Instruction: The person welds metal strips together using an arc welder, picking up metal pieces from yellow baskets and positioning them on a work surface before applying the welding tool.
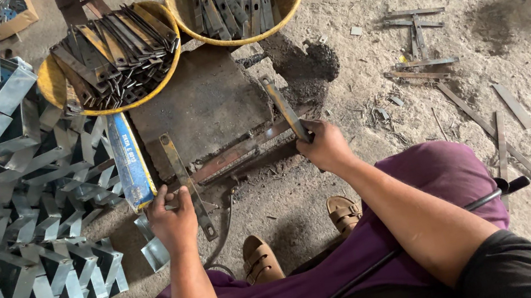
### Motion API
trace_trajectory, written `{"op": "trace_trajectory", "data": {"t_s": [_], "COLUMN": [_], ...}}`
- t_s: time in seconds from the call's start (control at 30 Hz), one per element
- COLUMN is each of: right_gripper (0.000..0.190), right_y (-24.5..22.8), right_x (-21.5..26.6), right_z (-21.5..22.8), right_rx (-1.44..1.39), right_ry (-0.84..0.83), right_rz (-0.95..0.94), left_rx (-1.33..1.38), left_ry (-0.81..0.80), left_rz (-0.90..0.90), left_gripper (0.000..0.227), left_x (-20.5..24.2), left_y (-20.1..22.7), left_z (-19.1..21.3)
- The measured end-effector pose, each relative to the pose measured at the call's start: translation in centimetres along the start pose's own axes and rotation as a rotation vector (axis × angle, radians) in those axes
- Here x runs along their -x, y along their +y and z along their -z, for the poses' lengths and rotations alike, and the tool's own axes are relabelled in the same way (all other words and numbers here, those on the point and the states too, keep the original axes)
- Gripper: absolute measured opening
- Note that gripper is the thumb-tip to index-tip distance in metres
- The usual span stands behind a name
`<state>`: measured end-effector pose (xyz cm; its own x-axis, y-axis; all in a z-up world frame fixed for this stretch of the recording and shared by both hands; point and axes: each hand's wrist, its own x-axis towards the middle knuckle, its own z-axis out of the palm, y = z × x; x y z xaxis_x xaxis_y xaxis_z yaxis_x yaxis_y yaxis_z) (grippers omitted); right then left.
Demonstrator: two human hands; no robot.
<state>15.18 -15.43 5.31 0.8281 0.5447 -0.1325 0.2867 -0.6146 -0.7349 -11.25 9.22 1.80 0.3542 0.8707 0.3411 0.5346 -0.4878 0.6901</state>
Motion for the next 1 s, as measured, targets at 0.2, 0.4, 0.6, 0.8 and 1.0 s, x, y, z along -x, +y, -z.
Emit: {"op": "trace_trajectory", "data": {"t_s": [0.2,0.4,0.6,0.8,1.0], "right_gripper": [0.054,0.056,0.051,0.069,0.074], "right_y": [-0.4,0.3,-1.2,-1.0,-1.3], "right_x": [0.1,-1.1,-0.6,0.1,-0.1], "right_z": [0.5,2.4,3.4,1.7,1.6], "right_rx": [-0.007,-0.184,-0.191,-0.022,-0.076], "right_ry": [-0.017,-0.011,-0.116,0.000,0.111], "right_rz": [-0.009,-0.064,-0.135,0.089,0.175], "left_rx": [0.011,0.037,0.060,0.080,0.181], "left_ry": [-0.006,-0.003,0.001,0.085,-0.035], "left_rz": [0.019,0.036,0.129,0.002,-0.024], "left_gripper": [0.044,0.044,0.044,0.041,0.040], "left_x": [0.0,0.0,0.0,-0.4,-2.4], "left_y": [0.0,0.2,0.7,1.3,8.9], "left_z": [0.1,0.8,2.1,3.0,3.3]}}
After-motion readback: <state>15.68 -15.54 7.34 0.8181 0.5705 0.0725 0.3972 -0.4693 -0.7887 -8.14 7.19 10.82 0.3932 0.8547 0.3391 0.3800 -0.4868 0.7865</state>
